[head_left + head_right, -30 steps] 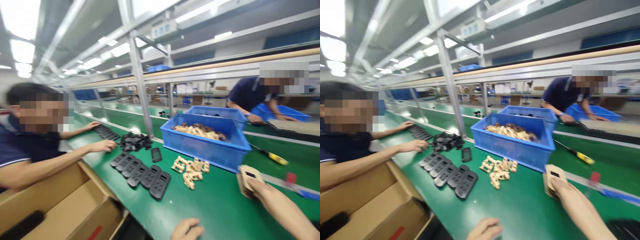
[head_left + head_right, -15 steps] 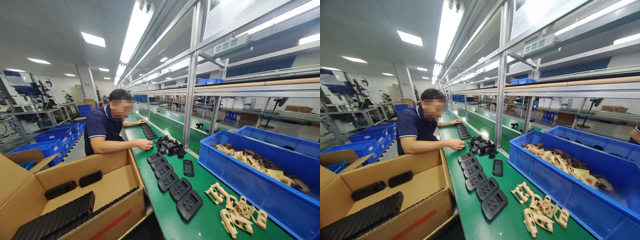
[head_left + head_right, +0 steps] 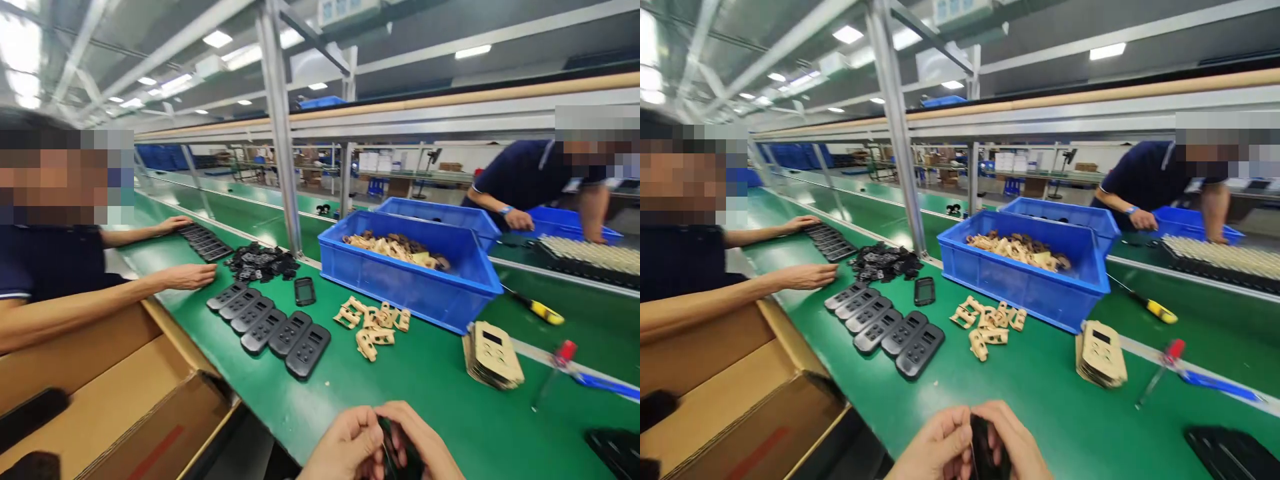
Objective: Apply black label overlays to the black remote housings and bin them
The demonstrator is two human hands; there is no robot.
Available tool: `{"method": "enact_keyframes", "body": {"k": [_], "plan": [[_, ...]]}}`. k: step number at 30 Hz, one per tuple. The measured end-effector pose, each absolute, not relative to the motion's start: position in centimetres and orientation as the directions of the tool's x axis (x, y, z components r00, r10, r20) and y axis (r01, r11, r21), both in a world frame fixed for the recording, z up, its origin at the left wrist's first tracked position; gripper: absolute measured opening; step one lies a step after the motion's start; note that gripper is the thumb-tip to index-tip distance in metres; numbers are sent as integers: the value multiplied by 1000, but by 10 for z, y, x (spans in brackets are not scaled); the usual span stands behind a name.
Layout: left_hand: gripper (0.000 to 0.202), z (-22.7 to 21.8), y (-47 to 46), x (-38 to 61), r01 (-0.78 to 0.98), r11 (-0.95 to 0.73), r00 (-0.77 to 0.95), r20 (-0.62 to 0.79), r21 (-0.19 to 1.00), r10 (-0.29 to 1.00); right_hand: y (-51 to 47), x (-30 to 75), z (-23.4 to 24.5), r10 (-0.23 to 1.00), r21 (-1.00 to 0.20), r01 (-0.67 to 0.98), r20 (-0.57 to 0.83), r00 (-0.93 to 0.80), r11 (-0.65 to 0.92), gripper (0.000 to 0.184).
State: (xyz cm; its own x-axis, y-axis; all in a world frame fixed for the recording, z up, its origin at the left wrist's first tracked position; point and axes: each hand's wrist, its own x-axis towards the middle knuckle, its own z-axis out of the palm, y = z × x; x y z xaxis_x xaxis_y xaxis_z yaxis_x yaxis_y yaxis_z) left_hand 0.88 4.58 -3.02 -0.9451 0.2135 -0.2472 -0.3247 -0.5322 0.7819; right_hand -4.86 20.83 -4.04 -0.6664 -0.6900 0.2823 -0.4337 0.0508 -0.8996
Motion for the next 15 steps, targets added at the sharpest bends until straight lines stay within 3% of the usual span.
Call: {"method": "enact_keyframes", "body": {"k": [5, 8, 11, 15], "plan": [[42, -9, 56, 9, -330, -599, -944, -255, 730, 210, 201, -41, -27, -534, -945, -320, 305, -789, -67, 66], [36, -8, 59, 8, -329, -624, -944, -266, 709, 195, 204, -37, -24, -443, -973, -96, 181, -878, -208, 72], [32, -9, 55, 10, -365, -634, -928, -319, 682, 191, 215, -43, -14, -348, -921, 92, 50, -936, -379, 82], [36, -4, 37, 14, -392, -570, -920, -324, 722, 222, 243, -68, 5, -14, -797, 3, 8, -1000, -604, 72]]}}
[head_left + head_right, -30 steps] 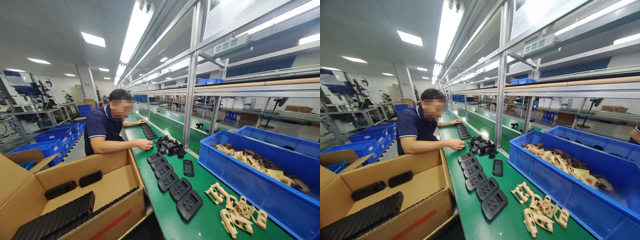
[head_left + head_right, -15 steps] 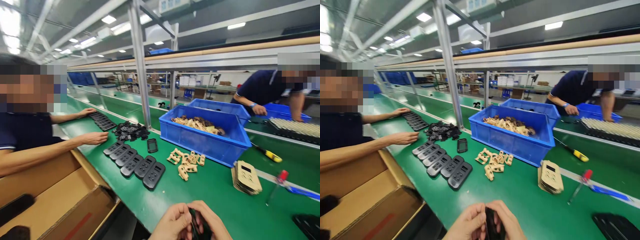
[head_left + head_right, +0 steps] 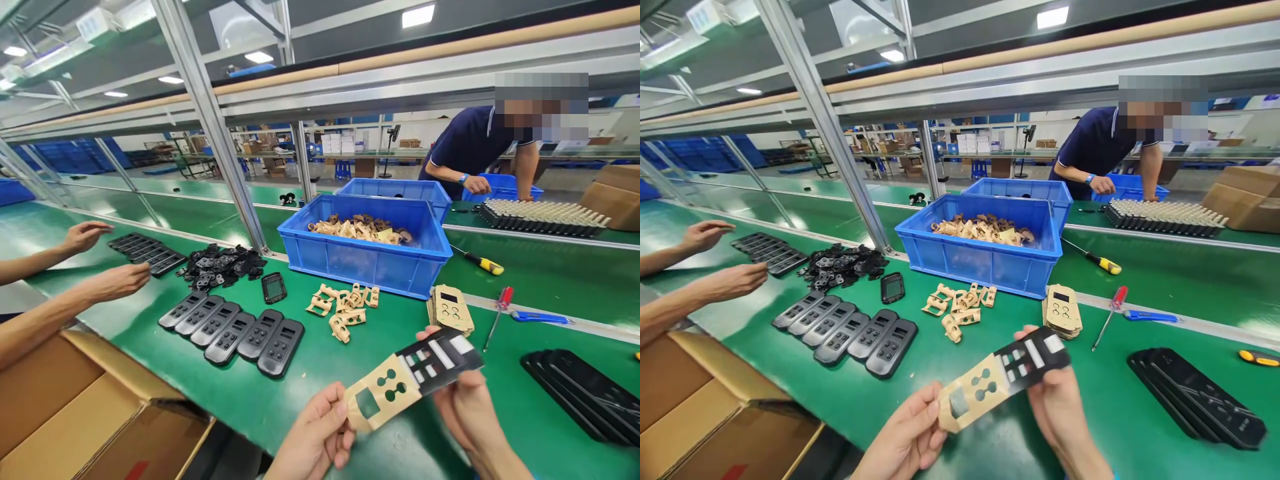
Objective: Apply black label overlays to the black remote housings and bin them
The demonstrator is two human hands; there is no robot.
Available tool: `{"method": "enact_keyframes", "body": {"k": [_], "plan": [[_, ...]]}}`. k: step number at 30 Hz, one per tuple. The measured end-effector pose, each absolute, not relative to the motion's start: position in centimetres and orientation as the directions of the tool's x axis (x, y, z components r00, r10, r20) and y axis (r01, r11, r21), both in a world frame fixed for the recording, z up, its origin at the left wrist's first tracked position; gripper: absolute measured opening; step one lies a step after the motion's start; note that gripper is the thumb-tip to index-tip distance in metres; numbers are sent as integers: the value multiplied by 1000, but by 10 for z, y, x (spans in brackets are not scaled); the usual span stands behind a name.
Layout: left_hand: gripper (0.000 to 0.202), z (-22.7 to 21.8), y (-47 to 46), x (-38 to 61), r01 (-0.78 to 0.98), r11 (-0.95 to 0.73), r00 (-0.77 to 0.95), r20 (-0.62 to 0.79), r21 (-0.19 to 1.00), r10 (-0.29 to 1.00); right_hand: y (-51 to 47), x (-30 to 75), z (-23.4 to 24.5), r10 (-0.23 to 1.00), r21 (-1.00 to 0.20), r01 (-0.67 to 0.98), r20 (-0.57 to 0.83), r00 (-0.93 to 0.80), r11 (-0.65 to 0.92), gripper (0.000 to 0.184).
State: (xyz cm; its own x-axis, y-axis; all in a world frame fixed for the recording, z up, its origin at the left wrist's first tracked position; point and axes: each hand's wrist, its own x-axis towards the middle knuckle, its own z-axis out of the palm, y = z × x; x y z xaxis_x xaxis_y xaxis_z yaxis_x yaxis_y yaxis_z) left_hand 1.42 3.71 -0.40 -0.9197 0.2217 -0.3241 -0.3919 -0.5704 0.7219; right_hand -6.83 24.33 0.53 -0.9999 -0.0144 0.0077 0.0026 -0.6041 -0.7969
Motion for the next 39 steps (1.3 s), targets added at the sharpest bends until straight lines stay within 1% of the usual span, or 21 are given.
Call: {"method": "enact_keyframes", "body": {"k": [2, 3, 5, 6, 7, 8, 11, 14, 16, 18, 19, 20, 22, 25, 27, 29, 31, 33, 34, 36, 39], "plan": [[38, 0, 26, 7, -350, -459, -937, -299, 817, 184, 257, -82, 11, 183, -744, -117, -7, -983, -658, 63], [37, 2, 21, -1, -286, -347, -958, -255, 893, 131, 262, -87, 11, 251, -727, -161, -16, -968, -668, 60], [29, 6, 11, -25, -82, -29, -996, -83, 996, -15, 266, -93, 7, 277, -720, -169, -33, -960, -673, 58], [24, 8, 6, -38, 26, 155, -997, 38, 988, -74, 265, -93, 4, 241, -730, -134, -44, -970, -670, 58], [23, 9, 0, -52, 91, 278, -985, 128, 956, -118, 262, -92, -1, 190, -742, -84, -59, -980, -665, 57], [30, 9, -6, -64, 122, 363, -971, 186, 924, -147, 259, -89, -6, 137, -752, -32, -77, -988, -658, 57], [55, 7, -25, -78, 91, 532, -937, 253, 842, -240, 250, -80, -18, 34, -752, 71, -124, -992, -656, 58], [46, -3, -41, -59, -17, 699, -900, 294, 714, -322, 247, -75, -25, -9, -728, 118, -152, -988, -676, 61], [41, -12, -47, -40, -93, 850, -902, 316, 519, -292, 248, -74, -27, -44, -718, 162, -180, -983, -677, 65], [40, -18, -50, -24, -105, 942, -935, 292, 318, -203, 249, -73, -29, -96, -720, 203, -188, -977, -664, 70], [40, -20, -50, -18, -87, 960, -951, 266, 267, -160, 248, -72, -29, -125, -720, 221, -185, -975, -658, 72], [41, -20, -49, -15, -64, 963, -962, 241, 261, -130, 248, -70, -29, -157, -718, 242, -185, -970, -653, 74], [50, -16, -45, -12, -59, 948, -965, 226, 314, -135, 246, -66, -27, -218, -706, 291, -195, -956, -645, 78], [74, -5, -35, -11, -89, 875, -937, 259, 475, -236, 242, -58, -22, -287, -692, 345, -204, -936, -634, 83], [80, 1, -26, -10, -56, 796, -929, 260, 603, -263, 238, -54, -16, -312, -701, 348, -186, -932, -623, 85], [81, 2, -16, -6, -4, 692, -946, 221, 722, -236, 235, -52, -11, -341, -717, 348, -161, -926, -604, 83], [76, 0, -5, -3, 31, 498, -971, 145, 866, -191, 232, -51, -8, -380, -724, 359, -145, -914, -589, 79], [64, -3, 7, 1, 8, 196, -989, 36, 981, -144, 231, -51, -6, -421, -705, 394, -147, -895, -590, 74], [58, -4, 14, 2, -20, 34, -992, -16, 999, -123, 231, -51, -6, -439, -687, 415, -152, -885, -597, 71], [50, -5, 25, 5, -79, -234, -989, -105, 969, -102, 231, -52, -4, -472, -646, 456, -165, -866, -612, 66], [45, -5, 39, 9, -137, -461, -970, -212, 877, -115, 231, -52, -2, -496, -592, 494, -175, -850, -637, 63]]}}
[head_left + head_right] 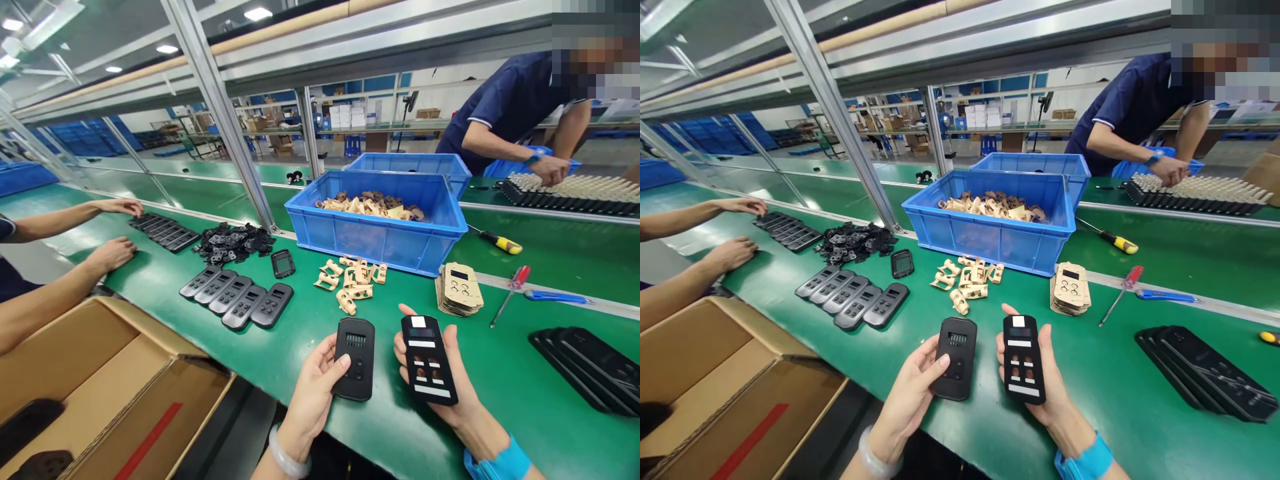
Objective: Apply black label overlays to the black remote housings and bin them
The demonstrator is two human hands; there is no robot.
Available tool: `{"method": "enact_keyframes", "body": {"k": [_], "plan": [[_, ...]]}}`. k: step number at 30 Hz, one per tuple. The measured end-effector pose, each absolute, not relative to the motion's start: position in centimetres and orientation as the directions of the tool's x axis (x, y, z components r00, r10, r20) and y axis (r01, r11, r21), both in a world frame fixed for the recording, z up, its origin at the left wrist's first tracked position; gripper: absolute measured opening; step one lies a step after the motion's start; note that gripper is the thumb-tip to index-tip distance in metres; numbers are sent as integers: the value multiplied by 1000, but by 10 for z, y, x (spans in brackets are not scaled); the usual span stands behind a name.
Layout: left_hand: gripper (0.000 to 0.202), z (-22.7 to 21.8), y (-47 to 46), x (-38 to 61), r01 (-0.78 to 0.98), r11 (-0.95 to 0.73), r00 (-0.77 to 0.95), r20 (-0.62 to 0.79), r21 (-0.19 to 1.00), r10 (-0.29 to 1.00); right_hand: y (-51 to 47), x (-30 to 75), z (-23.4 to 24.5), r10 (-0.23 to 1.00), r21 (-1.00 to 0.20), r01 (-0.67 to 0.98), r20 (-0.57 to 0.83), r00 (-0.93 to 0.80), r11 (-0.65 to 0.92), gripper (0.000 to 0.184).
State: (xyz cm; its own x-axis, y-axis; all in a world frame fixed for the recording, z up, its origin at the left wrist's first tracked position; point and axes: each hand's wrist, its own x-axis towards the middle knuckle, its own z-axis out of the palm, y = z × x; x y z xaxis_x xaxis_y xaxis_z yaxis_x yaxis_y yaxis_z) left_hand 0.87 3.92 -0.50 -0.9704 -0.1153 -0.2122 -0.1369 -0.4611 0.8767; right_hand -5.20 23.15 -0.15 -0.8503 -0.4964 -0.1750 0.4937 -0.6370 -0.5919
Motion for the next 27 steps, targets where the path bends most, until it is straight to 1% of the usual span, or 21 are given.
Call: {"method": "enact_keyframes", "body": {"k": [2, 3, 5, 7, 9, 11, 14, 21, 27], "plan": [[44, -5, 46, 11, -185, -559, -949, -295, 808, -111, 231, -52, 0, -505, -573, 510, -184, -843, -642, 61], [43, -6, 48, 12, -209, -596, -938, -331, 775, -101, 231, -51, 1, -505, -576, 513, -192, -842, -636, 56], [42, -9, 52, 13, -244, -648, -922, -381, 721, -76, 230, -52, 0, -488, -612, 506, -215, -846, -608, 46], [39, -12, 56, 14, -247, -684, -916, -396, 687, -67, 228, -52, -4, -451, -682, 472, -228, -863, -558, 44], [34, -13, 59, 14, -237, -717, -918, -393, 655, -56, 227, -52, -8, -410, -784, 408, -216, -886, -468, 44], [32, -14, 63, 14, -236, -743, -923, -383, 627, -29, 225, -51, -12, -387, -888, 319, -181, -904, -331, 44], [30, -13, 67, 15, -255, -761, -927, -375, 597, 16, 224, -48, -15, -400, -966, 205, -127, -908, -158, 48], [31, -13, 71, 17, -261, -751, -933, -357, 607, 35, 222, -44, -16, -427, -995, 97, -78, -901, -24, 48], [29, -13, 73, 18, -250, -736, -933, -359, 630, 10, 221, -43, -21, -382, -998, 9, -31, -924, 59, 43]]}}
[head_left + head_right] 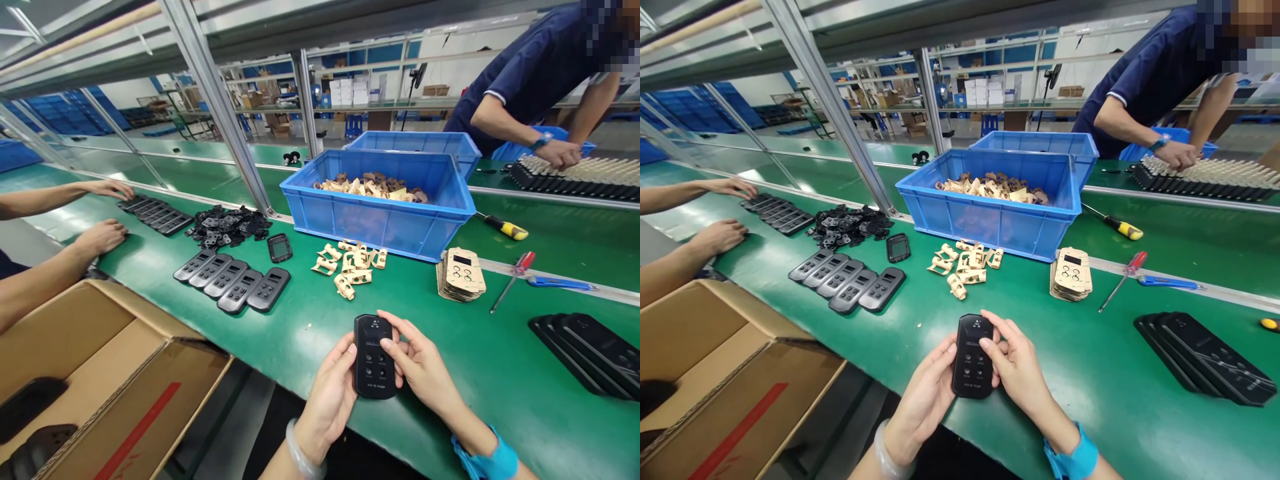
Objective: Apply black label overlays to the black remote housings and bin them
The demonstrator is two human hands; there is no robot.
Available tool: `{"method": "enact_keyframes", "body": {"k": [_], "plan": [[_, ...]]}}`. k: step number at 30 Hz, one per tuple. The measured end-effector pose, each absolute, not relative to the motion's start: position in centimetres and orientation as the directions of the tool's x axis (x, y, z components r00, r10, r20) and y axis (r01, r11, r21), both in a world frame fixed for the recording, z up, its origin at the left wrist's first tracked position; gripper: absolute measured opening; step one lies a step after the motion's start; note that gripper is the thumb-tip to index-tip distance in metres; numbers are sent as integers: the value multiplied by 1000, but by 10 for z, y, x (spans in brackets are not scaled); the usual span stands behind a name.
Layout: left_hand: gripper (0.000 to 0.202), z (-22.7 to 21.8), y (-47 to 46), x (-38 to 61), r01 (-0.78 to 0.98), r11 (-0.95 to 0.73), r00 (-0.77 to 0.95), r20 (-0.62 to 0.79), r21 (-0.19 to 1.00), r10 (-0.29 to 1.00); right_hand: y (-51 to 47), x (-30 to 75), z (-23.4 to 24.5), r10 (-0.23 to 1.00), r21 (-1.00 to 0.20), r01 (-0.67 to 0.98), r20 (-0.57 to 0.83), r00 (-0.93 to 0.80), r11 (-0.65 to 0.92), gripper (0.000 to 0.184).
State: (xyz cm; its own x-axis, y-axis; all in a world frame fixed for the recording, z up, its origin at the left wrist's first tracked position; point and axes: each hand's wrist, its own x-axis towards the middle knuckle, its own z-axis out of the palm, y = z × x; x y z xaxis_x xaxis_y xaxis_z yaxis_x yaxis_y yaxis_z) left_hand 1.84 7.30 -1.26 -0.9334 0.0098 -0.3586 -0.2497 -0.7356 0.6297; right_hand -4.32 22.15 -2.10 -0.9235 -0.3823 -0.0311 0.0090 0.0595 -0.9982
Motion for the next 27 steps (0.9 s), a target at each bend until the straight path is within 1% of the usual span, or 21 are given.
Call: {"method": "enact_keyframes", "body": {"k": [4, 8, 10, 13, 15, 17, 19, 22, 25, 26, 27], "plan": [[35, -11, 76, 19, -265, -699, -921, -388, 664, -20, 221, -42, -25, -378, -997, -4, -27, -926, 82, 42], [42, -12, 78, 21, -226, -615, -944, -324, 756, -52, 221, -41, -28, -368, -996, 4, -39, -929, 95, 43], [44, -12, 79, 21, -208, -585, -956, -291, 784, -49, 221, -42, -27, -354, -994, 0, -40, -934, 112, 46], [47, -14, 78, 22, -234, -585, -955, -297, 777, -13, 222, -44, -24, -311, -980, -65, 3, -950, 189, 50], [48, -15, 77, 23, -257, -577, -950, -313, 775, 3, 222, -44, -20, -338, -974, -65, -13, -941, 219, 51], [48, -16, 76, 24, -268, -546, -949, -316, 794, 6, 222, -43, -17, -389, -978, -7, -76, -918, 208, 49], [49, -17, 74, 25, -274, -486, -954, -298, 830, 28, 221, -40, -15, -398, -980, 41, -116, -910, 193, 48], [51, -16, 72, 25, -238, -355, -971, -221, 904, 87, 221, -36, -15, -356, -980, 3, -76, -931, 200, 46], [50, -14, 70, 24, -131, -200, -991, -126, 971, 36, 220, -34, -17, -328, -973, -54, -23, -944, 223, 43], [50, -13, 70, 23, -116, -183, -993, -114, 976, 19, 220, -34, -17, -321, -975, -48, -24, -947, 216, 43], [51, -12, 70, 23, -126, -201, -992, -125, 972, 16, 220, -35, -17, -314, -980, -24, -40, -949, 197, 44]]}}
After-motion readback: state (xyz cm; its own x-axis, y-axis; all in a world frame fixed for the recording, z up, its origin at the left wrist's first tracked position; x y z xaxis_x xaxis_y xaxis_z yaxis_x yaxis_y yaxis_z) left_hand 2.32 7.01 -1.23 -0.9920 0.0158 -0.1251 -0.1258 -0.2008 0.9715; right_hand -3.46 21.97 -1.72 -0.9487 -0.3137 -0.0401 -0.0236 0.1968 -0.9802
